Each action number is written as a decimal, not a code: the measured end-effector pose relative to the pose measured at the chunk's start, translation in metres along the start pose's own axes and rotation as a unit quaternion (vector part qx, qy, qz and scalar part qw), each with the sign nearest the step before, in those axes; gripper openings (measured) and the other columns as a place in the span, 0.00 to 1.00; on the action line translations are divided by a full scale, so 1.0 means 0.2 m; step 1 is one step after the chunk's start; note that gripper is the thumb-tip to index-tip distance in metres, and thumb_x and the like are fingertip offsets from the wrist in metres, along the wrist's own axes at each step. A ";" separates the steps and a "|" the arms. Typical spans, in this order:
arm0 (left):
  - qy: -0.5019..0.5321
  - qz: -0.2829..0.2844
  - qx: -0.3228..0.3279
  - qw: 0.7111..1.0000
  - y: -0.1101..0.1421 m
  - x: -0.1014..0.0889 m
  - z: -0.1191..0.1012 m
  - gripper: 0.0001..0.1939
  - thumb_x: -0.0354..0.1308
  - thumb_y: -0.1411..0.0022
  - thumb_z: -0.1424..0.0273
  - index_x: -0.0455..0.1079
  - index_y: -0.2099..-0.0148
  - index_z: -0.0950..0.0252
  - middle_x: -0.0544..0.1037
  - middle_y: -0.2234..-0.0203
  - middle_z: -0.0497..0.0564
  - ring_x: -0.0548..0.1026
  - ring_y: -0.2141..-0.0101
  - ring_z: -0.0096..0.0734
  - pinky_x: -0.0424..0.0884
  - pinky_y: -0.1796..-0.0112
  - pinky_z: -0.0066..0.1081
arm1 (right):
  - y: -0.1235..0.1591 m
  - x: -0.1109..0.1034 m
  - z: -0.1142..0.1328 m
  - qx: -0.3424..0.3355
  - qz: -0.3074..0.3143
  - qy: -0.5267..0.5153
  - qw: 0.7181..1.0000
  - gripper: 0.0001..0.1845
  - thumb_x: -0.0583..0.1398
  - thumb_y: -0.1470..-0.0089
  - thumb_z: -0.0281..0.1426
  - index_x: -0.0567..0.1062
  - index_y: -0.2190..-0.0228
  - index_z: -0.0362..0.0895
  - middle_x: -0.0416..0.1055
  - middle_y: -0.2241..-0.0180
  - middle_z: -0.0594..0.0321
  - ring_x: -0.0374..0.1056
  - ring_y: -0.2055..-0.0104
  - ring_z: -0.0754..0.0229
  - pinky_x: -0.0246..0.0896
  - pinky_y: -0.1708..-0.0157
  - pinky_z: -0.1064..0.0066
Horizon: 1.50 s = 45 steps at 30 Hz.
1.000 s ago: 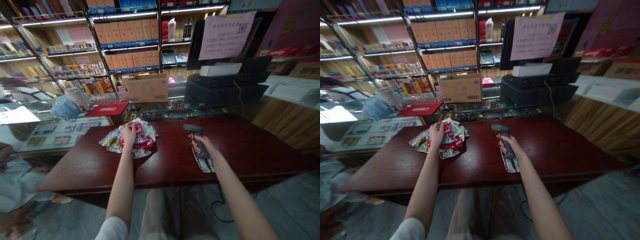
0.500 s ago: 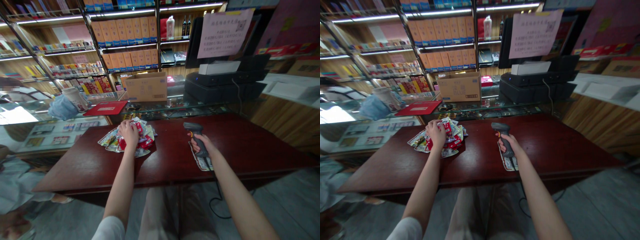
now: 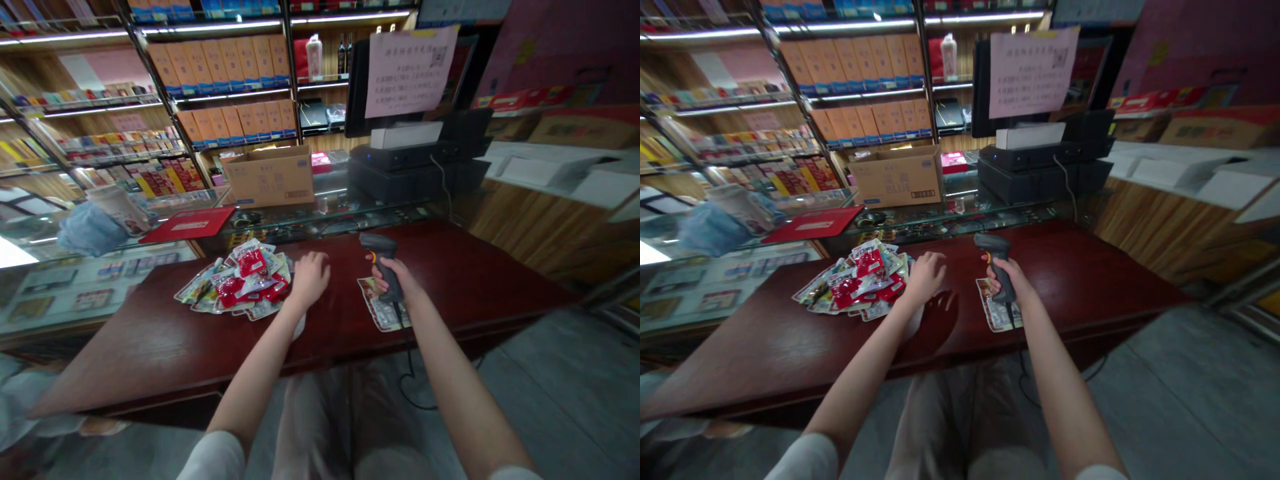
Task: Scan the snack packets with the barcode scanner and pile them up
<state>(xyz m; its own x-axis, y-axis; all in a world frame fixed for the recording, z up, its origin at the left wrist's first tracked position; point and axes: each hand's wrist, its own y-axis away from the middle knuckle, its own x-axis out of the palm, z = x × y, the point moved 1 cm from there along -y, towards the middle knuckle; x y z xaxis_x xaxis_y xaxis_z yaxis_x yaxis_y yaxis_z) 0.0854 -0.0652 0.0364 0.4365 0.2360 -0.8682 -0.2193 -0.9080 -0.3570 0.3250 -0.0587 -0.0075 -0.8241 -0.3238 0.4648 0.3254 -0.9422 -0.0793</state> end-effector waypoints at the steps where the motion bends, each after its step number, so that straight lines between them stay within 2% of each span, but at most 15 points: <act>1: 0.009 0.035 0.006 0.999 0.01 0.06 -0.05 0.14 0.52 0.33 0.68 0.70 0.47 0.62 0.75 0.49 0.57 0.72 0.48 0.45 0.65 0.49 0.42 | 0.01 -0.01 0.01 -0.007 -0.005 0.001 1.000 0.20 0.64 0.47 0.41 0.71 0.56 0.43 0.63 0.80 0.72 0.53 0.86 0.70 0.47 0.86 0.74; 6: 0.064 0.166 0.001 0.984 0.01 0.30 -0.20 0.20 0.55 0.35 0.61 0.69 0.44 0.64 0.78 0.49 0.58 0.75 0.50 0.43 0.68 0.50 0.39 | 0.09 -0.10 0.08 -0.034 -0.043 0.004 0.998 0.20 0.64 0.49 0.40 0.71 0.57 0.43 0.63 0.81 0.72 0.52 0.87 0.70 0.46 0.86 0.74; 11: 0.111 0.200 -0.066 0.971 -0.08 0.41 -0.20 0.27 0.61 0.40 0.60 0.68 0.41 0.66 0.81 0.54 0.57 0.77 0.52 0.43 0.69 0.50 0.38 | 0.14 -0.21 0.15 -0.057 -0.060 0.009 0.997 0.21 0.64 0.49 0.41 0.70 0.57 0.43 0.63 0.81 0.72 0.52 0.86 0.69 0.46 0.86 0.74; 13: 0.188 0.188 -0.087 0.960 -0.12 0.46 -0.18 0.25 0.66 0.45 0.64 0.72 0.46 0.66 0.82 0.61 0.54 0.79 0.57 0.41 0.71 0.53 0.35 | 0.16 -0.25 0.17 -0.061 -0.069 0.006 0.996 0.22 0.64 0.50 0.41 0.70 0.56 0.42 0.63 0.81 0.72 0.52 0.86 0.70 0.45 0.86 0.74; 16: 0.358 0.108 -0.126 0.919 -0.17 0.52 -0.12 0.14 0.69 0.55 0.72 0.77 0.62 0.65 0.80 0.72 0.52 0.79 0.67 0.38 0.72 0.58 0.35 | 0.19 -0.29 0.17 -0.059 -0.080 -0.001 0.995 0.21 0.64 0.50 0.41 0.71 0.57 0.43 0.62 0.81 0.72 0.51 0.86 0.70 0.45 0.86 0.74; 19: 0.446 0.047 -0.145 0.882 -0.19 0.57 -0.08 0.08 0.67 0.55 0.74 0.75 0.68 0.65 0.79 0.74 0.51 0.77 0.70 0.34 0.72 0.62 0.34 | 0.21 -0.31 0.15 -0.050 -0.080 -0.004 0.995 0.21 0.64 0.50 0.41 0.71 0.58 0.43 0.63 0.81 0.72 0.51 0.86 0.70 0.45 0.86 0.73; 23: 0.507 -0.003 -0.152 0.849 -0.21 0.57 -0.03 0.10 0.63 0.47 0.68 0.73 0.62 0.65 0.77 0.73 0.49 0.76 0.71 0.30 0.72 0.66 0.30 | 0.21 -0.31 0.12 -0.044 -0.079 -0.003 0.996 0.20 0.65 0.51 0.42 0.70 0.59 0.43 0.63 0.81 0.72 0.52 0.86 0.69 0.46 0.86 0.73; 26: 0.562 -0.048 -0.167 0.809 -0.22 0.57 -0.02 0.10 0.60 0.43 0.66 0.70 0.58 0.63 0.76 0.72 0.47 0.75 0.71 0.27 0.72 0.67 0.27 | 0.20 -0.31 0.10 -0.042 -0.083 0.003 0.996 0.22 0.65 0.51 0.42 0.71 0.58 0.43 0.63 0.81 0.72 0.52 0.87 0.70 0.45 0.86 0.74; 28: 0.588 -0.081 -0.180 0.784 -0.23 0.57 -0.01 0.09 0.59 0.40 0.66 0.69 0.58 0.62 0.75 0.70 0.46 0.74 0.71 0.26 0.72 0.66 0.27 | 0.20 -0.32 0.08 -0.038 -0.086 0.007 0.996 0.23 0.65 0.51 0.42 0.71 0.57 0.42 0.63 0.81 0.73 0.53 0.87 0.70 0.46 0.86 0.74; 32: 0.613 -0.120 -0.197 0.756 -0.23 0.57 0.00 0.10 0.58 0.37 0.66 0.69 0.55 0.63 0.76 0.66 0.48 0.75 0.68 0.27 0.73 0.62 0.29 | 0.21 -0.33 0.05 -0.031 -0.089 0.015 0.995 0.24 0.66 0.51 0.42 0.70 0.56 0.42 0.64 0.81 0.73 0.53 0.87 0.70 0.46 0.86 0.74; 34: 0.647 -0.119 -0.210 0.723 -0.23 0.57 0.00 0.12 0.60 0.38 0.64 0.69 0.55 0.64 0.78 0.65 0.49 0.77 0.66 0.29 0.74 0.58 0.33 | 0.21 -0.32 0.05 -0.025 -0.087 0.018 0.996 0.24 0.66 0.50 0.42 0.70 0.56 0.42 0.64 0.81 0.73 0.54 0.87 0.70 0.46 0.86 0.74; 37: 0.706 -0.076 -0.235 0.664 -0.22 0.55 -0.01 0.13 0.66 0.42 0.65 0.71 0.59 0.67 0.80 0.66 0.54 0.80 0.63 0.35 0.74 0.53 0.38 | 0.22 -0.31 0.05 -0.009 -0.080 0.023 0.996 0.25 0.66 0.50 0.42 0.70 0.55 0.41 0.64 0.81 0.72 0.54 0.87 0.69 0.47 0.86 0.74; 39: 0.729 -0.053 -0.243 0.638 -0.22 0.53 -0.01 0.13 0.70 0.46 0.68 0.73 0.62 0.69 0.82 0.66 0.57 0.81 0.62 0.39 0.74 0.51 0.41 | 0.23 -0.30 0.06 -0.003 -0.080 0.028 0.996 0.25 0.66 0.51 0.42 0.70 0.56 0.41 0.65 0.81 0.72 0.55 0.87 0.69 0.47 0.86 0.74; 42: 0.744 -0.091 -0.237 0.618 -0.23 0.47 0.01 0.13 0.70 0.46 0.70 0.74 0.61 0.69 0.83 0.64 0.57 0.81 0.61 0.39 0.73 0.49 0.42 | 0.24 -0.29 0.07 0.000 -0.078 0.030 0.996 0.25 0.66 0.52 0.42 0.70 0.57 0.42 0.64 0.82 0.72 0.54 0.87 0.69 0.46 0.86 0.74; 45: 0.744 -0.148 -0.223 0.612 -0.25 0.40 0.05 0.13 0.68 0.42 0.66 0.73 0.57 0.66 0.83 0.62 0.55 0.81 0.58 0.39 0.74 0.49 0.42 | 0.23 -0.26 0.07 -0.001 -0.067 0.024 0.997 0.23 0.65 0.51 0.42 0.70 0.57 0.43 0.63 0.82 0.72 0.52 0.87 0.70 0.45 0.86 0.75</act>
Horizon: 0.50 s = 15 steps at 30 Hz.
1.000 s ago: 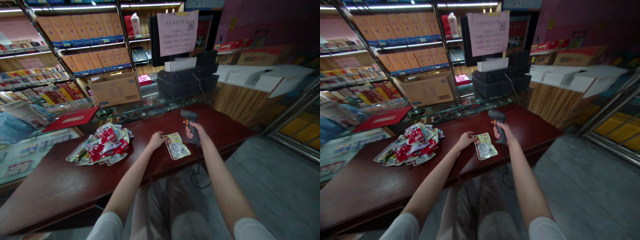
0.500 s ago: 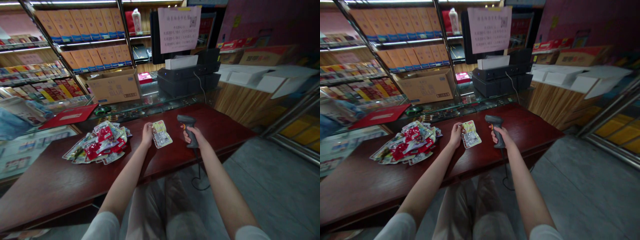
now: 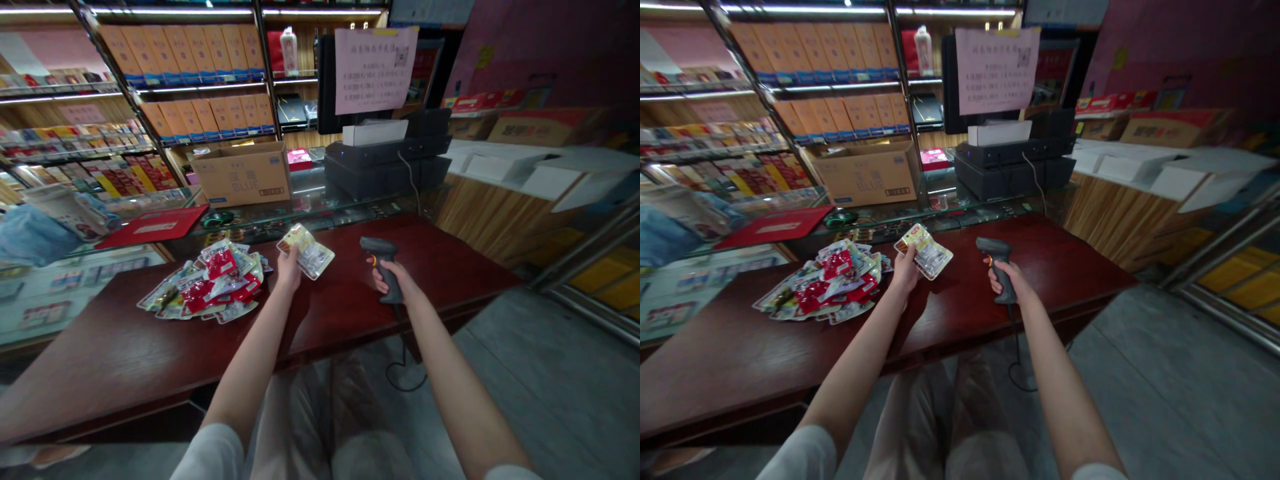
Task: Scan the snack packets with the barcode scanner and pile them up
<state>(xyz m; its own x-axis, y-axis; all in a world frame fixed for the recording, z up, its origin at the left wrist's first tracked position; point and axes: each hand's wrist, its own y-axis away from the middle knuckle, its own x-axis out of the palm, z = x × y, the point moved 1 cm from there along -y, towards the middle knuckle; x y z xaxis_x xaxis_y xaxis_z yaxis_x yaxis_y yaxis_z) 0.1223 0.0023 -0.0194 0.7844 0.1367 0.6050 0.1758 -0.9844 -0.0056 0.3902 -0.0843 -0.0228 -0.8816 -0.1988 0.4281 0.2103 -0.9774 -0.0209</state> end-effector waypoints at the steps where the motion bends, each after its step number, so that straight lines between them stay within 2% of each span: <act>1: 0.000 -0.004 0.011 1.000 -0.01 -0.01 -0.03 0.14 0.67 0.42 0.65 0.73 0.56 0.65 0.83 0.61 0.55 0.81 0.57 0.40 0.74 0.49 0.42 | -0.01 0.02 0.00 0.000 0.004 -0.002 1.000 0.22 0.65 0.51 0.42 0.71 0.57 0.43 0.63 0.81 0.72 0.52 0.87 0.70 0.45 0.86 0.75; 5: -0.017 -0.019 0.047 0.999 -0.06 -0.05 -0.13 0.14 0.66 0.41 0.62 0.73 0.57 0.65 0.83 0.63 0.55 0.81 0.57 0.42 0.75 0.51 0.42 | -0.06 0.14 -0.02 0.012 0.033 -0.004 0.999 0.21 0.64 0.50 0.41 0.71 0.58 0.42 0.64 0.81 0.72 0.52 0.87 0.70 0.45 0.87 0.75; 10: -0.037 -0.021 0.081 0.996 -0.09 -0.13 -0.22 0.18 0.71 0.48 0.67 0.72 0.56 0.65 0.83 0.63 0.54 0.81 0.58 0.41 0.75 0.51 0.41 | -0.15 0.30 -0.09 0.035 0.075 0.001 0.997 0.21 0.65 0.50 0.41 0.71 0.59 0.42 0.64 0.82 0.72 0.53 0.87 0.70 0.46 0.87 0.75; 15: -0.047 -0.022 0.089 0.995 -0.10 -0.19 -0.23 0.19 0.70 0.47 0.66 0.72 0.55 0.65 0.82 0.60 0.55 0.81 0.56 0.42 0.74 0.50 0.42 | -0.15 0.32 -0.13 0.067 0.078 0.037 0.994 0.22 0.66 0.51 0.41 0.71 0.59 0.41 0.65 0.81 0.71 0.56 0.88 0.69 0.48 0.87 0.74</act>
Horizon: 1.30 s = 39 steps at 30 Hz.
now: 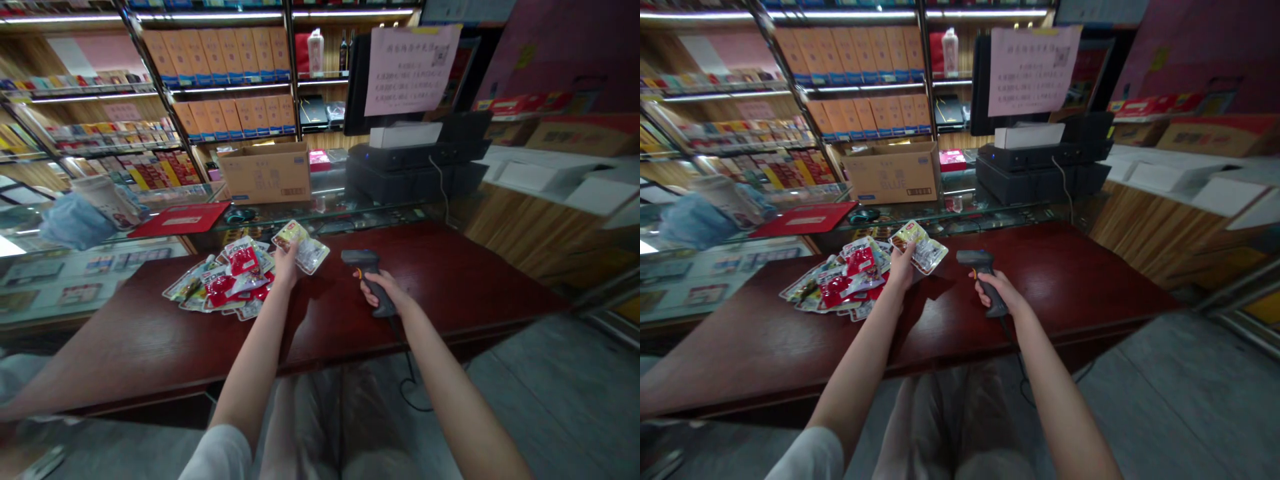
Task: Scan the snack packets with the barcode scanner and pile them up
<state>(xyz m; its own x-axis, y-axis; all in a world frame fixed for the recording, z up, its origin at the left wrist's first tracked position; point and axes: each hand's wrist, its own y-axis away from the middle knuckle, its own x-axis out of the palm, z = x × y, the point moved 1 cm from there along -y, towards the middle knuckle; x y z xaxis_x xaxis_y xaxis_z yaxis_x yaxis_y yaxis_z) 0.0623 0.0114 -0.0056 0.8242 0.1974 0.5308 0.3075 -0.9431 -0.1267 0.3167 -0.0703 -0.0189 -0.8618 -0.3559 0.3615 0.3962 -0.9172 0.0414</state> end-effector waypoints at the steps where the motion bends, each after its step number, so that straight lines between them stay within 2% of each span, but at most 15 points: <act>1: -0.002 -0.002 0.006 1.000 0.00 0.00 0.00 0.19 0.70 0.47 0.66 0.72 0.54 0.65 0.82 0.59 0.56 0.80 0.55 0.43 0.74 0.50 0.42 | 0.01 -0.01 0.00 0.002 -0.005 0.002 1.000 0.22 0.66 0.51 0.42 0.71 0.60 0.41 0.65 0.82 0.71 0.56 0.88 0.69 0.48 0.87 0.74; 8: -0.024 0.008 0.008 1.000 0.02 -0.02 -0.01 0.18 0.69 0.47 0.68 0.72 0.54 0.66 0.82 0.61 0.55 0.81 0.57 0.43 0.75 0.51 0.42 | 0.05 -0.03 -0.02 -0.009 -0.030 -0.006 1.000 0.20 0.66 0.51 0.42 0.71 0.62 0.42 0.64 0.82 0.71 0.54 0.88 0.70 0.48 0.88 0.75; 13: -0.042 0.008 0.018 0.999 0.02 -0.04 0.00 0.18 0.69 0.47 0.68 0.73 0.54 0.66 0.82 0.61 0.55 0.80 0.56 0.42 0.74 0.51 0.41 | 0.05 -0.02 -0.02 -0.002 -0.025 -0.001 1.000 0.20 0.66 0.51 0.41 0.71 0.62 0.41 0.64 0.83 0.71 0.53 0.88 0.70 0.47 0.88 0.75; 18: -0.054 0.015 0.021 0.998 0.00 -0.05 0.04 0.19 0.70 0.48 0.66 0.73 0.55 0.67 0.82 0.62 0.54 0.80 0.59 0.40 0.74 0.51 0.41 | 0.06 -0.01 -0.01 -0.001 -0.026 0.001 1.000 0.20 0.66 0.52 0.42 0.71 0.63 0.42 0.64 0.83 0.72 0.53 0.88 0.70 0.48 0.88 0.75; 27: -0.069 0.045 0.017 0.996 0.00 -0.06 0.06 0.24 0.70 0.50 0.61 0.72 0.53 0.68 0.82 0.61 0.56 0.80 0.57 0.43 0.73 0.50 0.44 | 0.05 -0.02 -0.02 -0.005 -0.025 0.000 1.000 0.20 0.66 0.53 0.42 0.70 0.64 0.43 0.63 0.83 0.73 0.53 0.88 0.70 0.48 0.88 0.75; 34: -0.117 0.032 0.021 0.992 -0.03 -0.08 0.09 0.26 0.69 0.51 0.58 0.72 0.54 0.68 0.82 0.62 0.57 0.80 0.62 0.40 0.75 0.55 0.41 | 0.04 -0.04 -0.05 -0.015 -0.034 -0.002 0.999 0.20 0.66 0.52 0.42 0.69 0.64 0.43 0.63 0.84 0.74 0.53 0.89 0.70 0.47 0.89 0.76; 39: -0.114 0.035 0.021 0.993 -0.03 -0.07 0.10 0.25 0.68 0.51 0.59 0.72 0.53 0.68 0.82 0.62 0.57 0.80 0.62 0.39 0.75 0.57 0.40 | 0.05 -0.04 -0.04 -0.021 -0.035 -0.003 0.999 0.19 0.65 0.52 0.42 0.69 0.64 0.43 0.63 0.83 0.73 0.53 0.88 0.71 0.47 0.88 0.76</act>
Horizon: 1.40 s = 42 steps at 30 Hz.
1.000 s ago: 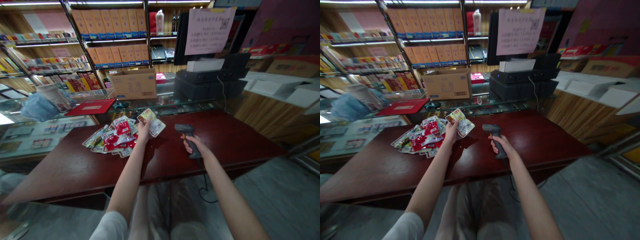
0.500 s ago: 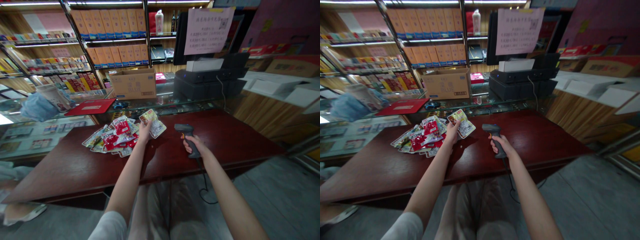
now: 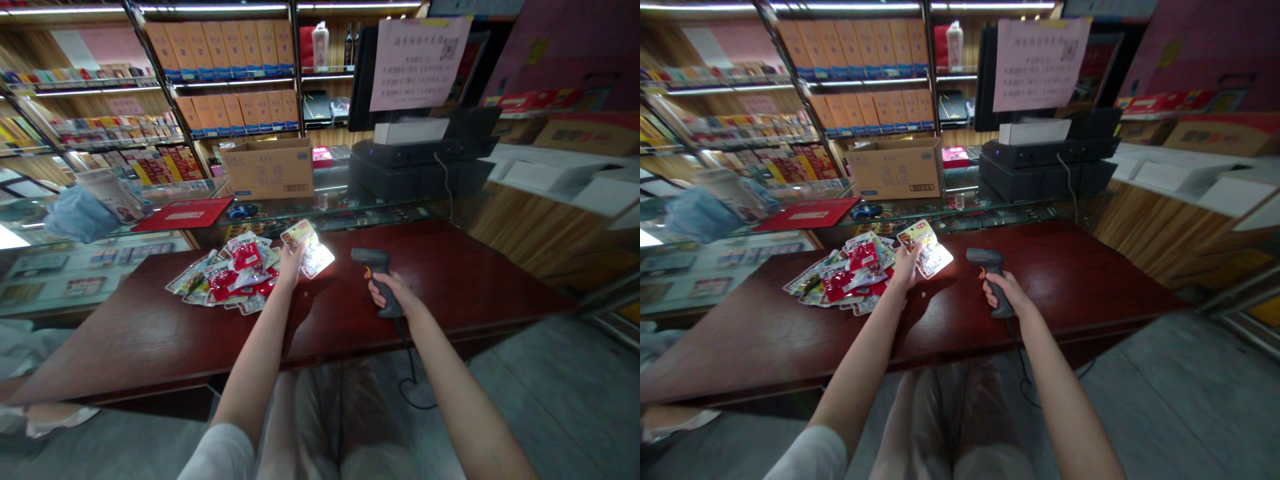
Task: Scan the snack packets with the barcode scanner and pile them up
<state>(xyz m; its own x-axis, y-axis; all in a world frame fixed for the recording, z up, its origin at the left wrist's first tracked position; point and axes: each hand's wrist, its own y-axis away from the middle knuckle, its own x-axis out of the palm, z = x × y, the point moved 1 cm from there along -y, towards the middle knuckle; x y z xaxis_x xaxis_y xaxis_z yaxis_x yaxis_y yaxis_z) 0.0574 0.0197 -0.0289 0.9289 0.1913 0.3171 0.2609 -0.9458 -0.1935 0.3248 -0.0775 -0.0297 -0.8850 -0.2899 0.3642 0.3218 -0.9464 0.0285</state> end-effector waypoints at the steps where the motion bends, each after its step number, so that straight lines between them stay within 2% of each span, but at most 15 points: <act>1: 0.002 0.002 0.000 1.000 0.00 0.00 0.00 0.25 0.68 0.51 0.59 0.72 0.54 0.68 0.82 0.62 0.57 0.80 0.62 0.39 0.75 0.56 0.40 | 0.00 0.00 0.00 0.001 0.001 0.000 1.000 0.19 0.66 0.52 0.42 0.69 0.64 0.43 0.63 0.83 0.73 0.53 0.88 0.71 0.47 0.88 0.76; 12: 0.019 0.018 -0.005 1.000 0.05 0.02 -0.04 0.25 0.69 0.51 0.60 0.71 0.54 0.68 0.82 0.62 0.56 0.80 0.60 0.41 0.74 0.52 0.43 | 0.02 0.02 0.03 0.020 -0.007 0.012 1.000 0.23 0.67 0.54 0.42 0.71 0.61 0.40 0.64 0.83 0.72 0.54 0.88 0.69 0.47 0.88 0.74; 23: -0.038 -0.014 -0.002 0.999 0.06 0.02 -0.09 0.17 0.67 0.47 0.67 0.72 0.56 0.67 0.82 0.63 0.56 0.79 0.60 0.40 0.74 0.54 0.39 | 0.02 0.01 0.02 0.015 -0.007 0.014 1.000 0.23 0.66 0.53 0.42 0.71 0.60 0.41 0.64 0.83 0.71 0.54 0.88 0.69 0.46 0.88 0.74; 31: -0.051 -0.002 0.002 0.999 0.06 0.01 -0.08 0.18 0.67 0.48 0.65 0.72 0.56 0.67 0.81 0.64 0.55 0.79 0.62 0.39 0.73 0.55 0.39 | 0.01 0.00 0.02 0.012 -0.008 0.011 1.000 0.22 0.66 0.52 0.41 0.70 0.59 0.41 0.65 0.82 0.71 0.55 0.88 0.69 0.47 0.87 0.74; 34: -0.092 -0.009 0.016 0.996 0.06 0.02 -0.10 0.16 0.65 0.47 0.65 0.71 0.57 0.67 0.81 0.64 0.55 0.78 0.62 0.39 0.73 0.56 0.38 | 0.02 0.01 0.02 0.011 -0.007 0.006 1.000 0.22 0.66 0.52 0.41 0.71 0.59 0.41 0.64 0.83 0.72 0.54 0.88 0.69 0.47 0.87 0.74; 36: -0.162 -0.020 0.049 0.985 0.08 0.02 -0.14 0.14 0.65 0.45 0.65 0.71 0.58 0.66 0.80 0.65 0.55 0.77 0.62 0.40 0.71 0.55 0.38 | 0.02 0.01 0.02 0.012 -0.006 0.005 1.000 0.22 0.66 0.52 0.41 0.71 0.60 0.41 0.64 0.83 0.72 0.54 0.88 0.69 0.47 0.87 0.74; 38: -0.250 -0.034 0.095 0.963 0.11 0.02 -0.19 0.13 0.63 0.43 0.65 0.71 0.56 0.64 0.80 0.64 0.55 0.77 0.61 0.42 0.70 0.54 0.38 | 0.02 0.01 0.02 0.012 -0.009 0.003 1.000 0.21 0.66 0.52 0.41 0.71 0.60 0.42 0.64 0.83 0.72 0.54 0.88 0.69 0.47 0.87 0.74; 40: -0.344 -0.055 0.131 0.928 0.15 0.03 -0.25 0.16 0.61 0.40 0.64 0.70 0.51 0.62 0.79 0.61 0.57 0.76 0.58 0.46 0.68 0.53 0.39 | 0.02 0.01 0.02 0.011 -0.012 0.001 1.000 0.22 0.66 0.52 0.41 0.71 0.60 0.42 0.64 0.83 0.71 0.53 0.88 0.69 0.47 0.88 0.74; 42: -0.445 -0.076 0.149 0.880 0.18 0.02 -0.31 0.20 0.59 0.38 0.63 0.68 0.46 0.63 0.79 0.58 0.61 0.74 0.54 0.51 0.65 0.51 0.42 | 0.03 0.02 0.03 0.011 -0.013 0.001 1.000 0.21 0.66 0.53 0.41 0.71 0.60 0.42 0.64 0.83 0.71 0.53 0.88 0.69 0.48 0.87 0.74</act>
<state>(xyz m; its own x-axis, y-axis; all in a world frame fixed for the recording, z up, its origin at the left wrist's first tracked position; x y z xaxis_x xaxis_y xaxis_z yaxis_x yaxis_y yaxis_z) 0.0551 -0.0296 0.0223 0.6801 0.5652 -0.4669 0.3344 -0.8059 -0.4886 0.3254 -0.0826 -0.0237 -0.8942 -0.2650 0.3608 0.3053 -0.9504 0.0586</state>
